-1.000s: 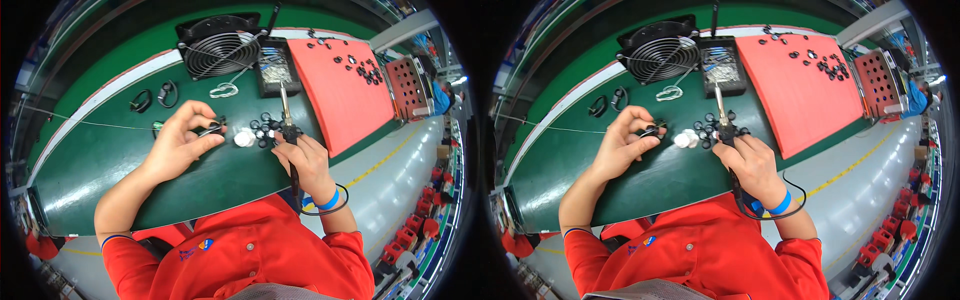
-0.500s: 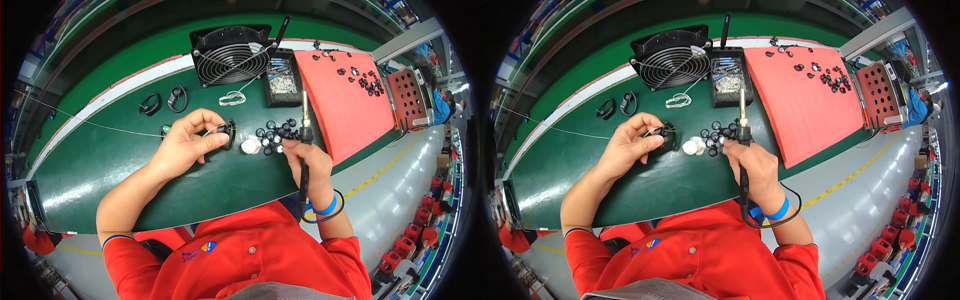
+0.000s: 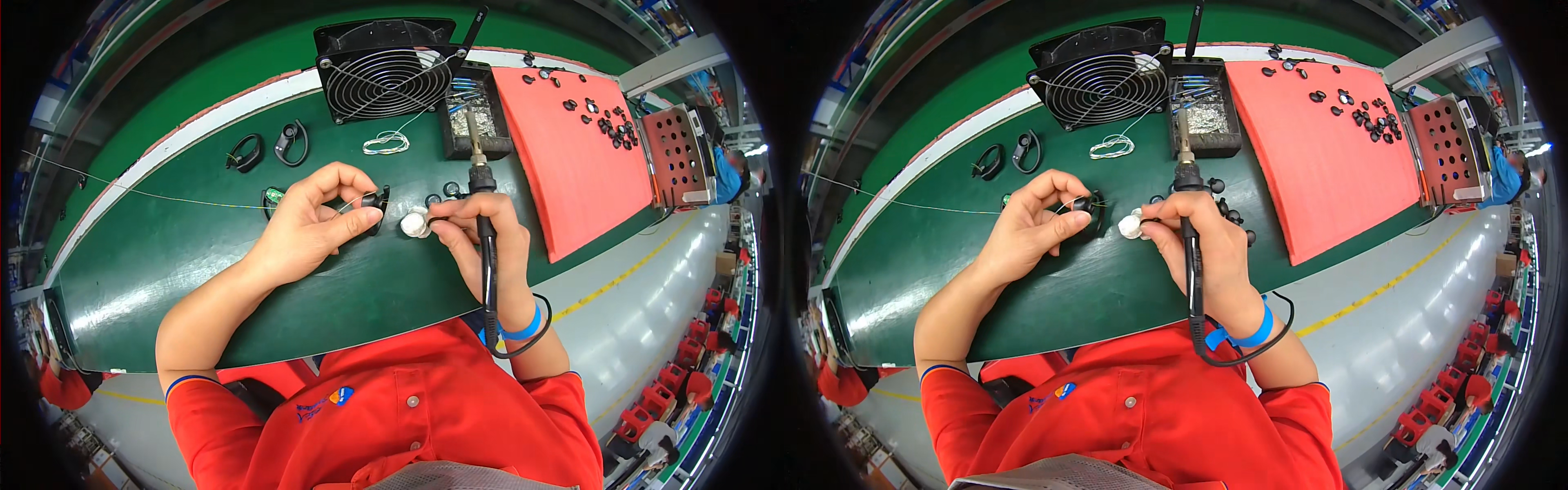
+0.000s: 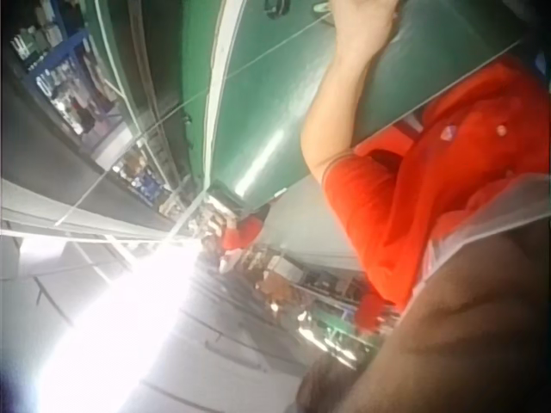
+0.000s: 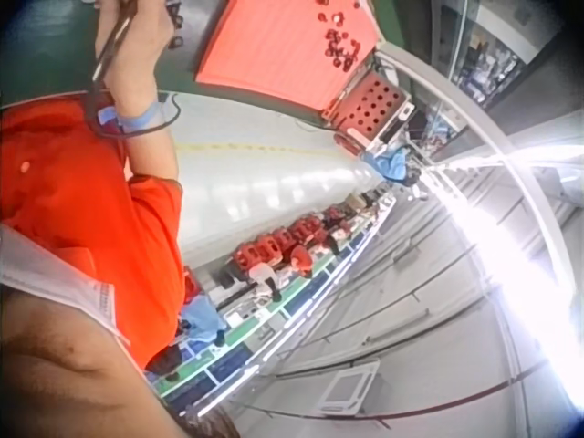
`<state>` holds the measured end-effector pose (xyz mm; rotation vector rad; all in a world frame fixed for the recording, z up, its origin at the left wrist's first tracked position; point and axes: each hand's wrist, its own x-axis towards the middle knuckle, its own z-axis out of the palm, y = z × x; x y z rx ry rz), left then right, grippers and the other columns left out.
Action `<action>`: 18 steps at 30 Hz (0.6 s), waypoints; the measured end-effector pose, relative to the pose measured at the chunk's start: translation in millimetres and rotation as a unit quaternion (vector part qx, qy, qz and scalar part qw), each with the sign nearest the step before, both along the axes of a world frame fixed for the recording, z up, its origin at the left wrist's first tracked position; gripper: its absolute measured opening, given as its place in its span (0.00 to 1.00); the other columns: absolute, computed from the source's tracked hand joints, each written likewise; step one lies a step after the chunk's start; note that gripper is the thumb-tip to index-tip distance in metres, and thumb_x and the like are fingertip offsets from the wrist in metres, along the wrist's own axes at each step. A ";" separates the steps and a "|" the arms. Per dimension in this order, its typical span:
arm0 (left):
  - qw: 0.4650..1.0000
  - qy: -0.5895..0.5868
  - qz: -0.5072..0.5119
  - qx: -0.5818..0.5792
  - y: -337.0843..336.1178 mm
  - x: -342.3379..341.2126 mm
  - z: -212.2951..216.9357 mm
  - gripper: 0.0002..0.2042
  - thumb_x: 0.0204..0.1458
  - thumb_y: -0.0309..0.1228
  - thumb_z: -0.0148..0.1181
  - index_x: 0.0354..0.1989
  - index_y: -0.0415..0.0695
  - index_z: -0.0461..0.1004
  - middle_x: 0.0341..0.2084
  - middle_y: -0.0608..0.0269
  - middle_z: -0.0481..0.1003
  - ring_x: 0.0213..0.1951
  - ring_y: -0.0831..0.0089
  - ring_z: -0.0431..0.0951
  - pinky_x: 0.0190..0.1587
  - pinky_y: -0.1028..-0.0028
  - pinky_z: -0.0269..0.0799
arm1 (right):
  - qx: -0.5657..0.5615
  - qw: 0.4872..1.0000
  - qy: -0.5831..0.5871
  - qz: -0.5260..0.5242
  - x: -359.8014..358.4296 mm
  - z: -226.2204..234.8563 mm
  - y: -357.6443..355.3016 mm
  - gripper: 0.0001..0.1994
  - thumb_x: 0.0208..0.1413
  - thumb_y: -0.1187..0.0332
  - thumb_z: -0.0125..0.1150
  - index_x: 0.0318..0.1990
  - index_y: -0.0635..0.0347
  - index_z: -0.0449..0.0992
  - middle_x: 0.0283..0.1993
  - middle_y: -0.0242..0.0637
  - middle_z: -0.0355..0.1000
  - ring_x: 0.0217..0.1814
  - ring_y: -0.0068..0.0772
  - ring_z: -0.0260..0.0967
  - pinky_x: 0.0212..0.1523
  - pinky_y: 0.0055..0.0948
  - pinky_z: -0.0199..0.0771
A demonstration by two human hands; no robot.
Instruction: The person solders wires and components onto earphone pieces using a soldering iron and places the assembled parts onto a conveyor belt.
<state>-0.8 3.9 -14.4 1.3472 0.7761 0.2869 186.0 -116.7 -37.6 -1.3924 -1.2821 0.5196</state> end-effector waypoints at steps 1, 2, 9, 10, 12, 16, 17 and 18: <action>1.000 -0.002 -0.001 0.000 0.2 -0.2 -0.9 0.12 0.51 0.31 0.61 0.42 0.46 0.68 0.33 0.76 0.65 0.22 0.94 0.64 0.20 0.89 0.58 | -0.012 0.999 -0.040 0.008 -1.1 3.3 2.0 0.13 0.48 0.82 0.62 0.36 0.61 0.63 0.34 0.41 0.76 0.33 0.22 0.74 0.34 0.21 0.74; 1.000 -0.005 -0.002 0.001 0.5 -0.4 -1.9 0.12 0.51 0.31 0.61 0.42 0.46 0.68 0.33 0.76 0.65 0.22 0.94 0.63 0.20 0.89 0.58 | -0.023 0.996 -0.080 0.017 -1.6 5.0 4.0 0.14 0.48 0.81 0.63 0.37 0.61 0.63 0.33 0.40 0.76 0.34 0.22 0.74 0.35 0.22 0.74; 1.000 -0.013 0.009 0.013 1.3 0.3 -5.0 0.12 0.52 0.30 0.61 0.44 0.43 0.70 0.30 0.74 0.67 0.19 0.93 0.62 0.19 0.87 0.58 | -0.030 0.992 -0.119 0.003 -9.3 -0.7 13.5 0.14 0.46 0.79 0.65 0.36 0.60 0.64 0.33 0.37 0.76 0.32 0.25 0.73 0.34 0.22 0.71; 1.000 -0.007 0.010 0.015 1.2 0.3 -4.8 0.12 0.52 0.30 0.60 0.44 0.42 0.71 0.30 0.74 0.67 0.19 0.93 0.62 0.19 0.87 0.57 | -0.034 0.988 -0.151 -0.007 -10.0 -0.1 14.4 0.14 0.45 0.79 0.66 0.36 0.60 0.65 0.34 0.37 0.75 0.32 0.27 0.73 0.36 0.23 0.71; 1.000 -0.002 0.011 0.019 1.3 -0.2 -4.1 0.12 0.52 0.30 0.60 0.44 0.42 0.71 0.30 0.74 0.67 0.19 0.93 0.62 0.19 0.87 0.57 | -0.012 0.979 -0.201 -0.022 -10.5 3.8 14.3 0.15 0.42 0.78 0.67 0.35 0.59 0.67 0.36 0.36 0.75 0.33 0.30 0.71 0.35 0.26 0.68; 1.000 -0.002 -0.006 -0.001 0.4 -2.7 -0.5 0.12 0.53 0.31 0.60 0.44 0.44 0.71 0.32 0.76 0.69 0.23 0.94 0.64 0.21 0.90 0.59 | 0.042 0.965 -0.258 -0.029 -9.8 1.6 12.8 0.17 0.36 0.78 0.69 0.33 0.58 0.68 0.38 0.34 0.76 0.33 0.34 0.65 0.33 0.31 0.63; 1.000 -0.007 -0.005 -0.008 -0.1 -2.8 0.6 0.12 0.53 0.32 0.60 0.44 0.44 0.71 0.31 0.76 0.69 0.24 0.94 0.64 0.21 0.90 0.59 | 0.080 0.960 -0.269 -0.019 -11.0 2.2 12.1 0.17 0.35 0.78 0.70 0.33 0.57 0.68 0.38 0.35 0.76 0.32 0.35 0.64 0.33 0.31 0.62; 1.000 -0.012 -0.006 -0.017 -2.0 -3.1 1.2 0.12 0.53 0.32 0.60 0.44 0.44 0.71 0.30 0.77 0.68 0.24 0.94 0.64 0.21 0.90 0.59 | 0.115 0.953 -0.280 -0.011 -11.9 2.7 10.2 0.17 0.35 0.78 0.70 0.32 0.56 0.68 0.39 0.35 0.76 0.32 0.35 0.64 0.33 0.31 0.62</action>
